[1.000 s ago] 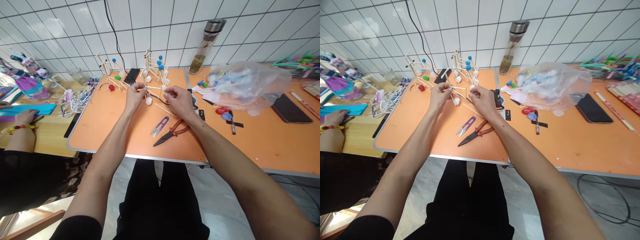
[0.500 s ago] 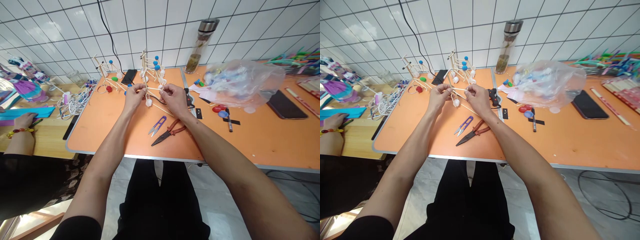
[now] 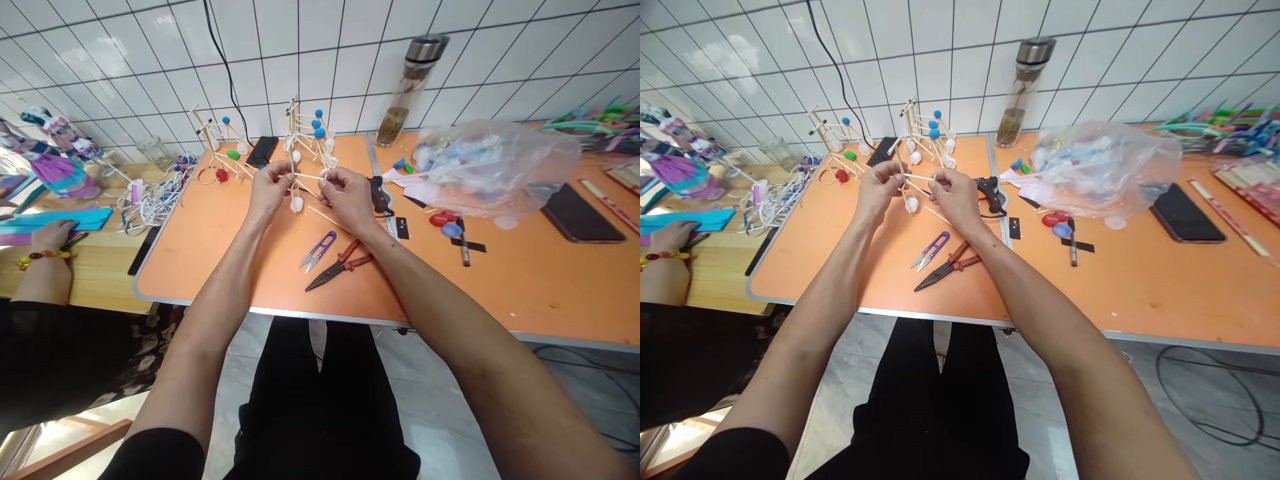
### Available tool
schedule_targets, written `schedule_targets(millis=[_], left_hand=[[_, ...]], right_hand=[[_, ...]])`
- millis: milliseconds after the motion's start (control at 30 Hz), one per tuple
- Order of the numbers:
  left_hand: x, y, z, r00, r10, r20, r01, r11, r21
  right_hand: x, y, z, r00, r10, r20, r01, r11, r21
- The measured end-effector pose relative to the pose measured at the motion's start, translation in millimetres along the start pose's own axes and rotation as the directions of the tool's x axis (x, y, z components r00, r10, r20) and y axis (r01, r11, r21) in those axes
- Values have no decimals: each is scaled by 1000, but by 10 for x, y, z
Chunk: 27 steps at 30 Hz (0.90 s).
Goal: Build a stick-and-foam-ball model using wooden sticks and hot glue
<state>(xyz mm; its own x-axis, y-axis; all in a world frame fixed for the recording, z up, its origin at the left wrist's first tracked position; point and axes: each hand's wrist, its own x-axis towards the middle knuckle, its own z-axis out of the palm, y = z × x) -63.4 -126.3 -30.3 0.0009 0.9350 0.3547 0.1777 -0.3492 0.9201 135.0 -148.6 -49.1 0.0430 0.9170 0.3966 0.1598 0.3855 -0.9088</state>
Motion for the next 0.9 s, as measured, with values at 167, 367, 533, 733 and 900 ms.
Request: schedule_targets(millis=[167, 367, 533, 733, 900], left_hand=[[43, -68, 1, 1000, -10, 6, 10, 1000, 11], [48, -78, -9, 1000, 8, -16, -8, 1000, 8], [112, -132, -91, 993, -6, -122, 8, 1000, 17], [205, -303, -199, 987, 6, -161, 0, 999, 39], [225, -391, -201, 990, 53, -131, -51, 999, 18]], right_hand=[[2, 6, 11, 1000, 8, 12, -9, 1000, 14], [15, 28, 14, 1000, 0, 8, 0, 1000, 20], [32, 57, -14, 1000, -25, -6, 24, 995, -101], [24, 74, -19, 1000, -26, 14, 28, 988, -153], [-18, 76, -18, 999, -27, 45, 35, 981, -188]])
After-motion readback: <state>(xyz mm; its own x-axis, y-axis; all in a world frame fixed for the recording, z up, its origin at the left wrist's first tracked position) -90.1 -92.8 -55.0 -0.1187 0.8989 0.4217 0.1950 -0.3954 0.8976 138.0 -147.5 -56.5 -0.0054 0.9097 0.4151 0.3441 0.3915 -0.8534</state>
